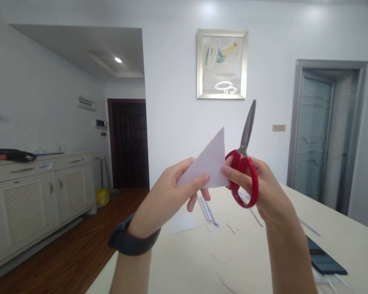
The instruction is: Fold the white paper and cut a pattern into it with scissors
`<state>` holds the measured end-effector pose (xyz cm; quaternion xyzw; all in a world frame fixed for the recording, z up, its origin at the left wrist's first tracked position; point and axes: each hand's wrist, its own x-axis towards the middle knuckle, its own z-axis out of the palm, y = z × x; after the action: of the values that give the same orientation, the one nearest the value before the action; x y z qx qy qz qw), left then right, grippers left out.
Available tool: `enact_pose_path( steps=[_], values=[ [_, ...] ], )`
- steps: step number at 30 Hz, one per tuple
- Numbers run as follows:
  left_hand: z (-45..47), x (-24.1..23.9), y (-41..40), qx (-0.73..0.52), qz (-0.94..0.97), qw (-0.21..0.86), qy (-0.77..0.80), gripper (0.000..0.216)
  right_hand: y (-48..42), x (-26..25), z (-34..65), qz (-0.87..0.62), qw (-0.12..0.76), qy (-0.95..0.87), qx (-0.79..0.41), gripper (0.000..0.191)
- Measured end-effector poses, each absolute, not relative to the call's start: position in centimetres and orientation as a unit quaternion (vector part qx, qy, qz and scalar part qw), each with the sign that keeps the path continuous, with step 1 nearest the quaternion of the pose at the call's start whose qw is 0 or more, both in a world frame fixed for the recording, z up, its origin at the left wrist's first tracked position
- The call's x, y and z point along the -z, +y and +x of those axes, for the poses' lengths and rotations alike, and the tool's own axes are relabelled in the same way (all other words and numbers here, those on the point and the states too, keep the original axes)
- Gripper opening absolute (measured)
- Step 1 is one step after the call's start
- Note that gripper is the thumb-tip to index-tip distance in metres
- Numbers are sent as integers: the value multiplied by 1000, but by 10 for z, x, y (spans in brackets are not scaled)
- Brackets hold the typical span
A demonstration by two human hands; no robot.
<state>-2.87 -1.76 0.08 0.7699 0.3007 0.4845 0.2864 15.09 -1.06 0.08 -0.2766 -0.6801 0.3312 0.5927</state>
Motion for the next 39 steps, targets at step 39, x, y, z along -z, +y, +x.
enact_pose_path(
  steps=[39],
  values=[
    [-52, 1, -15, -498, 767, 113, 389, 22, -6, 0, 162, -342, 656, -610, -286, 13]
  ],
)
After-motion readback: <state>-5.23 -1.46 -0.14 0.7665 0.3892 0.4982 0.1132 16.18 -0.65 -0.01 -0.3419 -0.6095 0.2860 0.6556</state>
